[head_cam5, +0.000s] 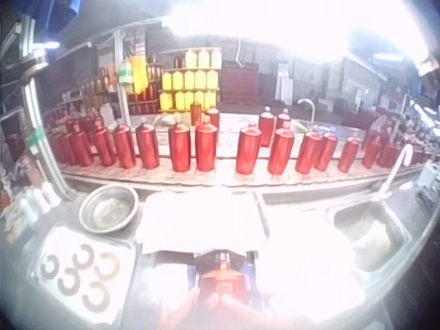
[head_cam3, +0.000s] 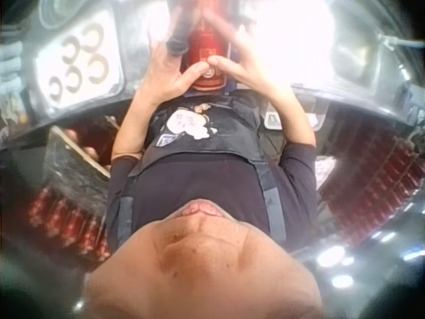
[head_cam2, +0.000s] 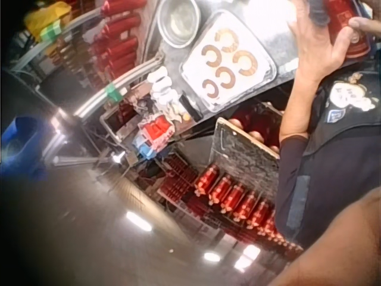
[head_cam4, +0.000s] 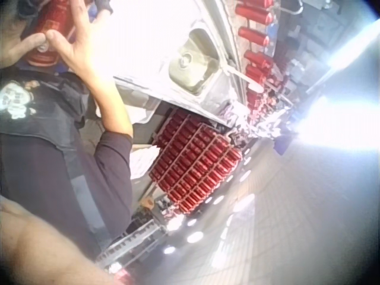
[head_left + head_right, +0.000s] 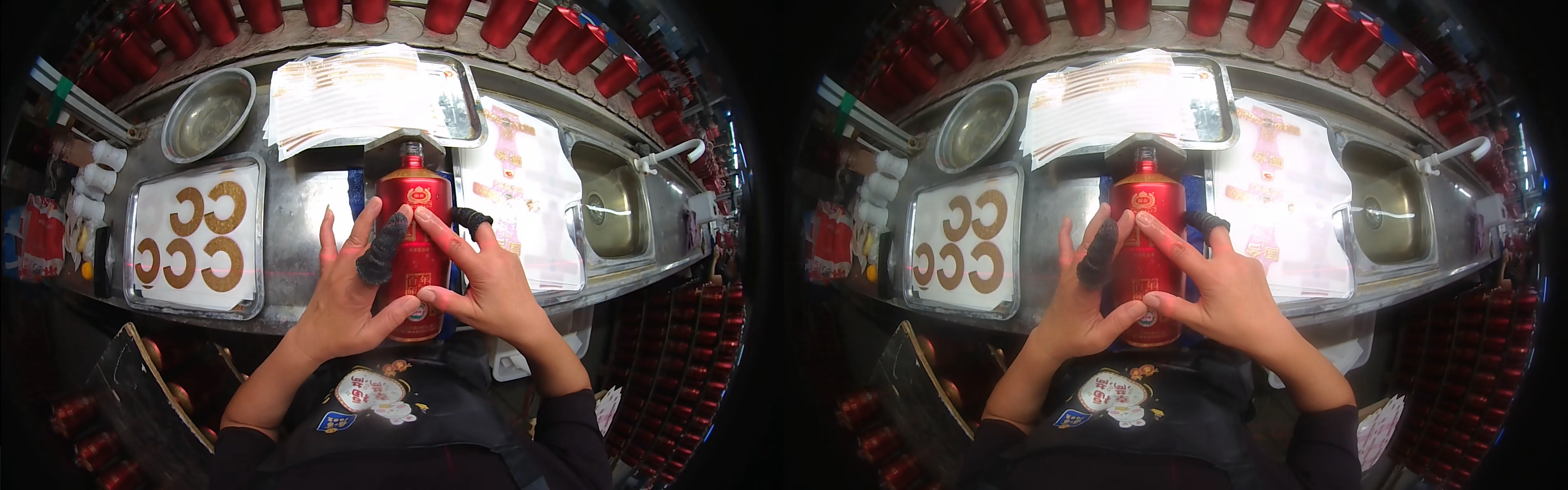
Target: The person applies gold circular labels to the necks of red cylindrical cans and then wipes the can bodies with a cloth. The person handles the cans one at a time, places them on a work surface, and moves them to a staging area after labeling.
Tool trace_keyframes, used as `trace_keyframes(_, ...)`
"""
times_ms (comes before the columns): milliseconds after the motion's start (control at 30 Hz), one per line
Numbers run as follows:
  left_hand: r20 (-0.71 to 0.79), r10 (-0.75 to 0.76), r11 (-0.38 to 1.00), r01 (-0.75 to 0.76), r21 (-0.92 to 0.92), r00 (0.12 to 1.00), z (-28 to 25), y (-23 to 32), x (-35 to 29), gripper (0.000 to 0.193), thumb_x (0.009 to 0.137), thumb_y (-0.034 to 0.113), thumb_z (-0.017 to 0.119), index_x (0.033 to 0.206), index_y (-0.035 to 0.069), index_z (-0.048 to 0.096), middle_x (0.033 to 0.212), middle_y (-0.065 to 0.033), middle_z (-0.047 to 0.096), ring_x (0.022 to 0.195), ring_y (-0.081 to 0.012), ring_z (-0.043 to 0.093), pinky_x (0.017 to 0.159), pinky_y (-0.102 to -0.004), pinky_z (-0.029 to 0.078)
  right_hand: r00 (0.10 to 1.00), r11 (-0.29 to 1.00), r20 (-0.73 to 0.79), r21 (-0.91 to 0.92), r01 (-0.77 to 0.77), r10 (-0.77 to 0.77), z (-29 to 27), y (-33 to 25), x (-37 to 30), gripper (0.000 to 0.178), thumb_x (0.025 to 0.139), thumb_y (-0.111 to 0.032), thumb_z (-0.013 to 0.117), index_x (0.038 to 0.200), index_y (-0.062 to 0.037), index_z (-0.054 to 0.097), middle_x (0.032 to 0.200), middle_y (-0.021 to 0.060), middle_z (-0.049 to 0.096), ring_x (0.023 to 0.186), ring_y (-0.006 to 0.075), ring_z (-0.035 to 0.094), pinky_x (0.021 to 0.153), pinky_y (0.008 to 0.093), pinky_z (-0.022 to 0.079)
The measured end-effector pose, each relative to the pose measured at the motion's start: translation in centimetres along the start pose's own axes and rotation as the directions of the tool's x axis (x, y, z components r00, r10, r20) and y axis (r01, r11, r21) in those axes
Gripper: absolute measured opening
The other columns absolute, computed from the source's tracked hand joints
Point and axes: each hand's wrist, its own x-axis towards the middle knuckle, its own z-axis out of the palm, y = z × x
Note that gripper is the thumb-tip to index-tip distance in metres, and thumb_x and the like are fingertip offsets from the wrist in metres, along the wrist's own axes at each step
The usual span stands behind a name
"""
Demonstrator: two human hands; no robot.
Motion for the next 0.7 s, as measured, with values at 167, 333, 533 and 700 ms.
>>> trace_keyframes(167, -0.021, -0.002, 1.0, 0.001, -0.022, 1.0, 0.0, 0.0, 0.0, 0.083, 0.091, 0.043, 0.07, 0.159, 0.012, 0.031, 0.164, -0.0149, 0.034, 0.154, -0.0397, 0.021, 0.116, -0.0719, -0.001, 0.999, 0.999, 0.02, -0.007, -0.044, 0.044, -0.1, -0.2, -0.3, 0.079, 0.086, -0.056, 0.071, 0.157, -0.0405, 0.039, 0.093, 0.0237, 0.053, 0.071, 0.0398, 0.062, 0.067, 0.0442, 0.054)
trace_keyframes(333, -0.027, -0.004, 1.0, 0.004, -0.027, 1.0, 0.3, -0.6, -0.2, 0.085, 0.091, 0.045, 0.07, 0.159, 0.012, 0.032, 0.165, -0.0136, 0.033, 0.154, -0.0408, 0.021, 0.117, -0.0717, 0.001, 0.999, 0.999, -0.022, 0.025, -0.027, 0.027, 0.2, 0.2, -0.3, 0.083, 0.084, -0.056, 0.073, 0.158, -0.0337, 0.04, 0.084, 0.0186, 0.05, 0.072, 0.0367, 0.056, 0.069, 0.0429, 0.049)
trace_keyframes(533, -0.102, 0.007, 0.965, -0.034, -0.259, 0.995, 0.9, -1.8, -0.9, 0.08, 0.096, 0.039, 0.066, 0.161, 0.01, 0.028, 0.165, -0.0131, 0.035, 0.157, -0.0377, 0.019, 0.12, -0.0616, -0.006, 0.999, 0.975, -0.034, 0.223, -0.017, 0.026, 0.9, 1.8, -1.1, 0.077, 0.091, -0.052, 0.069, 0.157, -0.0232, 0.042, 0.1, 0.0142, 0.056, 0.074, 0.0234, 0.044, 0.07, 0.0347, 0.042)
trace_keyframes(700, -0.073, 0.031, 0.958, -0.05, -0.281, 0.997, 1.4, -2.0, -2.0, 0.081, 0.096, 0.038, 0.066, 0.161, 0.009, 0.027, 0.165, -0.013, 0.036, 0.157, -0.036, 0.019, 0.12, -0.0605, -0.006, 0.996, 0.99, -0.037, 0.111, 0.09, -0.086, 1.6, 1.9, -2.5, 0.072, 0.091, -0.049, 0.07, 0.154, -0.0234, 0.047, 0.122, 0.0099, 0.06, 0.076, 0.0211, 0.042, 0.068, 0.0322, 0.041)
